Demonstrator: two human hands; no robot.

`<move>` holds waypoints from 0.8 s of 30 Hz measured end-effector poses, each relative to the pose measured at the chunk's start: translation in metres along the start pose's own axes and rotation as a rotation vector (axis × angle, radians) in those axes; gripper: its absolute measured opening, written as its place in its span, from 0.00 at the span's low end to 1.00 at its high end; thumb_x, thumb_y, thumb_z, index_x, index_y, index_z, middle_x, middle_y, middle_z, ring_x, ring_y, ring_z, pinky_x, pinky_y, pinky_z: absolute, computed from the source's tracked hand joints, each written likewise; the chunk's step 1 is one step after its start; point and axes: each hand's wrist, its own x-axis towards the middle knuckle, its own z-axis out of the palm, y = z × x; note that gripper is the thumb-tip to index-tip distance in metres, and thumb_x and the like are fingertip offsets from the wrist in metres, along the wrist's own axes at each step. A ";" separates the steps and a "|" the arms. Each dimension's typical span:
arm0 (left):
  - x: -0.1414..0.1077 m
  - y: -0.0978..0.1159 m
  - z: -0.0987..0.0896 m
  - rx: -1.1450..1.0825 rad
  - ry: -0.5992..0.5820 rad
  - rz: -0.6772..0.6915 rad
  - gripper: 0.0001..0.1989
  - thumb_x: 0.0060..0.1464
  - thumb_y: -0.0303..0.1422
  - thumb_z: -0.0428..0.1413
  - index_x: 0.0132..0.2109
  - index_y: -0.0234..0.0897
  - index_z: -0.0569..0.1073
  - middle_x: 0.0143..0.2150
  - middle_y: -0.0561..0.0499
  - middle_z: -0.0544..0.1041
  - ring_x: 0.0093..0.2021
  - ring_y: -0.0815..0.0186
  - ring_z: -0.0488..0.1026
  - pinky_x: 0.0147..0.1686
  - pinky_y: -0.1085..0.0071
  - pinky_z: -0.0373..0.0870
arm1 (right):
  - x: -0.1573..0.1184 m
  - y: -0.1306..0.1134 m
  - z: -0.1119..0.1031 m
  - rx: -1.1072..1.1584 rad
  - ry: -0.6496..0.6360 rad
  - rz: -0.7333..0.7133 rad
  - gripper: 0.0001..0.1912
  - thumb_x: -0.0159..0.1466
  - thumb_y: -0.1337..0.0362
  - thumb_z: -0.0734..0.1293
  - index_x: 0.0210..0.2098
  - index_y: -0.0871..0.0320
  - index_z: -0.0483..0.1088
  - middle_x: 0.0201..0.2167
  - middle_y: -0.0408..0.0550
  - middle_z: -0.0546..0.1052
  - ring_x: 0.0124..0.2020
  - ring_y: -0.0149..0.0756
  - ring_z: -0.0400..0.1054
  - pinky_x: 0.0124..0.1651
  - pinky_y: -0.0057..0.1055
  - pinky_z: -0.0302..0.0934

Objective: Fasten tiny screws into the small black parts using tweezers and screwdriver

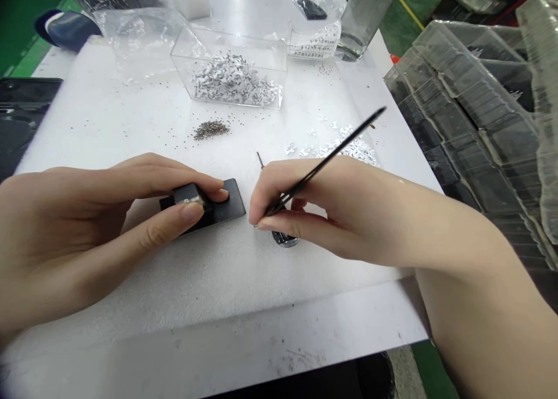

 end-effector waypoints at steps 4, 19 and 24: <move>0.001 -0.001 -0.001 0.004 -0.003 0.012 0.10 0.64 0.28 0.58 0.49 0.45 0.81 0.44 0.62 0.83 0.44 0.73 0.78 0.45 0.82 0.71 | 0.001 0.000 0.000 -0.016 0.000 0.002 0.05 0.67 0.65 0.69 0.42 0.50 0.76 0.41 0.40 0.81 0.40 0.33 0.75 0.41 0.29 0.70; -0.001 -0.002 -0.002 0.018 -0.002 -0.006 0.09 0.63 0.31 0.59 0.48 0.45 0.82 0.45 0.60 0.83 0.44 0.68 0.80 0.44 0.74 0.75 | -0.002 0.002 -0.002 -0.084 0.004 -0.051 0.05 0.68 0.65 0.68 0.43 0.51 0.76 0.42 0.41 0.82 0.42 0.34 0.77 0.43 0.28 0.71; 0.001 -0.005 -0.001 -0.009 -0.015 0.022 0.09 0.63 0.32 0.59 0.48 0.43 0.82 0.43 0.57 0.84 0.44 0.66 0.80 0.42 0.73 0.76 | -0.003 -0.002 -0.003 -0.014 0.093 -0.020 0.07 0.66 0.66 0.71 0.43 0.48 0.78 0.42 0.40 0.82 0.43 0.36 0.78 0.44 0.30 0.72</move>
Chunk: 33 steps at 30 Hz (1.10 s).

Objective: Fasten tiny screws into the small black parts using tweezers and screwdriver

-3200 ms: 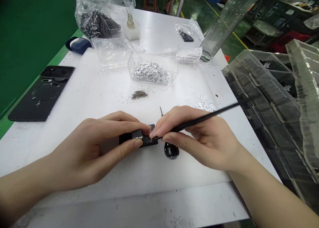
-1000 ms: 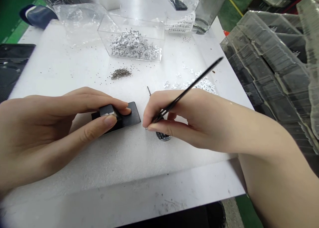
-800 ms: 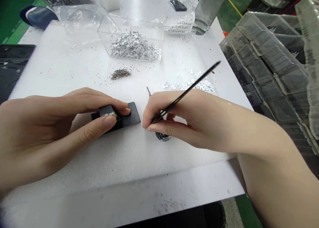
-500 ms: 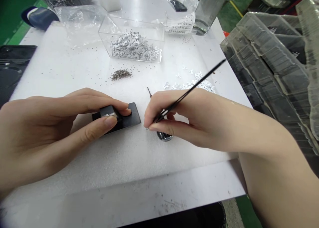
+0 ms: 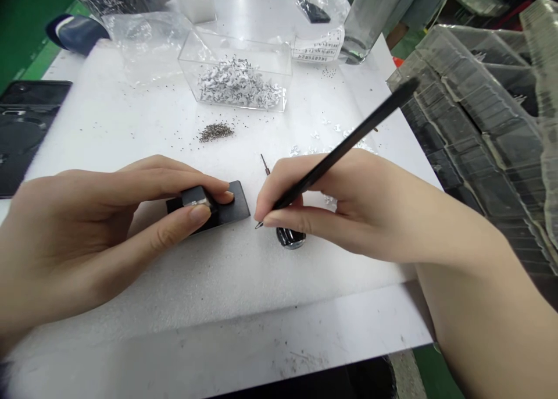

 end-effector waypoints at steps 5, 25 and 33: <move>-0.001 -0.003 -0.001 -0.095 -0.046 0.008 0.10 0.63 0.29 0.58 0.50 0.38 0.81 0.45 0.51 0.84 0.46 0.64 0.80 0.45 0.70 0.78 | 0.005 -0.016 0.020 0.236 0.513 0.011 0.04 0.67 0.67 0.70 0.39 0.50 0.78 0.40 0.45 0.82 0.42 0.43 0.79 0.47 0.39 0.74; 0.001 -0.001 -0.003 -0.163 -0.113 -0.018 0.11 0.65 0.29 0.54 0.50 0.37 0.80 0.44 0.47 0.83 0.46 0.61 0.80 0.46 0.65 0.77 | 0.017 -0.014 0.040 0.145 0.579 -0.010 0.08 0.65 0.68 0.71 0.39 0.46 0.80 0.37 0.44 0.83 0.38 0.40 0.79 0.42 0.39 0.73; 0.002 -0.006 -0.004 -0.194 -0.118 0.022 0.14 0.64 0.29 0.54 0.52 0.35 0.80 0.44 0.45 0.83 0.44 0.62 0.80 0.49 0.64 0.77 | 0.057 -0.007 0.027 0.080 0.558 0.269 0.05 0.63 0.62 0.74 0.39 0.53 0.82 0.37 0.44 0.85 0.32 0.35 0.79 0.34 0.32 0.74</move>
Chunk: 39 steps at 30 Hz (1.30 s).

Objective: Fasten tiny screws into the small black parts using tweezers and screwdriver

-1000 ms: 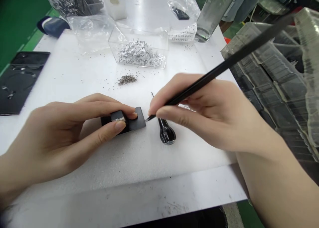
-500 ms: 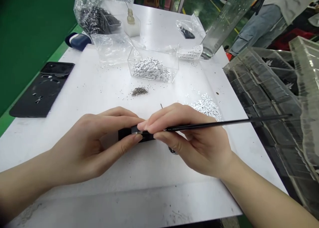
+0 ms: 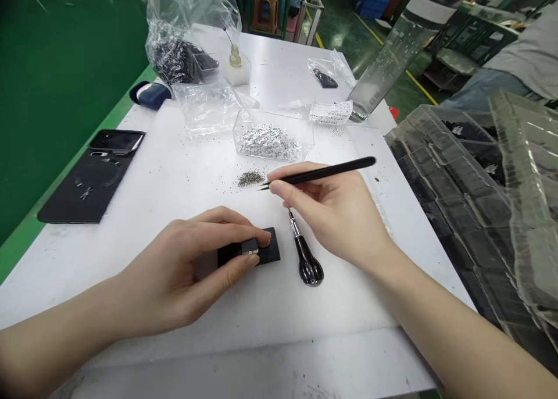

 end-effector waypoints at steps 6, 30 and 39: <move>0.001 -0.002 -0.002 -0.011 -0.026 0.014 0.14 0.64 0.30 0.53 0.52 0.32 0.80 0.45 0.43 0.84 0.46 0.60 0.78 0.50 0.62 0.77 | 0.011 0.014 0.027 0.068 -0.021 -0.009 0.08 0.66 0.61 0.71 0.42 0.55 0.80 0.40 0.46 0.85 0.40 0.38 0.81 0.47 0.36 0.75; 0.001 0.001 -0.003 -0.048 -0.057 0.023 0.12 0.64 0.27 0.53 0.48 0.30 0.80 0.44 0.44 0.84 0.45 0.60 0.78 0.49 0.63 0.76 | 0.006 0.016 0.028 -0.043 -0.007 -0.008 0.07 0.66 0.61 0.71 0.42 0.51 0.81 0.42 0.44 0.85 0.43 0.40 0.79 0.51 0.40 0.76; 0.002 0.001 -0.003 -0.044 -0.050 0.026 0.13 0.64 0.27 0.53 0.50 0.29 0.80 0.44 0.44 0.84 0.46 0.60 0.77 0.49 0.64 0.75 | 0.006 0.016 0.027 -0.002 -0.028 0.003 0.06 0.66 0.62 0.71 0.42 0.52 0.81 0.42 0.44 0.85 0.44 0.38 0.79 0.51 0.37 0.75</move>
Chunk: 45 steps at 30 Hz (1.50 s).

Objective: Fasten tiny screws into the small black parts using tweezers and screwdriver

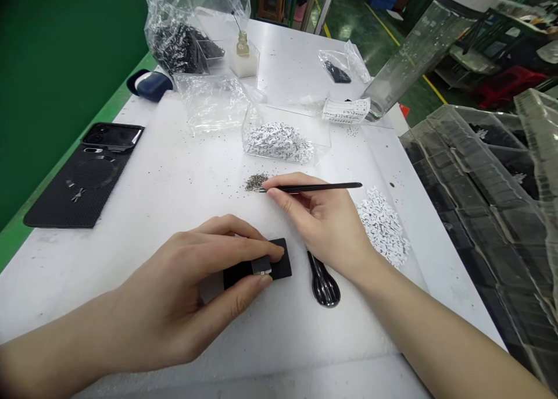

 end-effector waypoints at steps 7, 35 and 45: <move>0.000 -0.001 -0.001 0.011 -0.013 -0.004 0.13 0.64 0.27 0.53 0.50 0.29 0.80 0.45 0.42 0.84 0.45 0.60 0.78 0.49 0.63 0.75 | 0.001 0.002 0.000 -0.005 -0.015 -0.010 0.06 0.66 0.62 0.71 0.42 0.51 0.82 0.42 0.43 0.85 0.44 0.37 0.78 0.51 0.34 0.74; -0.001 -0.003 0.002 0.101 0.031 0.056 0.09 0.65 0.28 0.54 0.45 0.31 0.79 0.39 0.47 0.82 0.42 0.65 0.77 0.42 0.71 0.75 | -0.052 0.006 -0.030 0.468 -0.215 -0.392 0.14 0.67 0.73 0.69 0.49 0.53 0.79 0.44 0.49 0.84 0.48 0.41 0.81 0.53 0.39 0.77; -0.002 -0.002 0.003 0.074 0.032 0.036 0.09 0.64 0.27 0.55 0.46 0.32 0.79 0.38 0.49 0.81 0.43 0.66 0.76 0.44 0.71 0.75 | -0.052 0.009 -0.031 0.439 -0.255 -0.443 0.17 0.66 0.75 0.69 0.52 0.53 0.78 0.47 0.49 0.84 0.51 0.40 0.80 0.56 0.38 0.76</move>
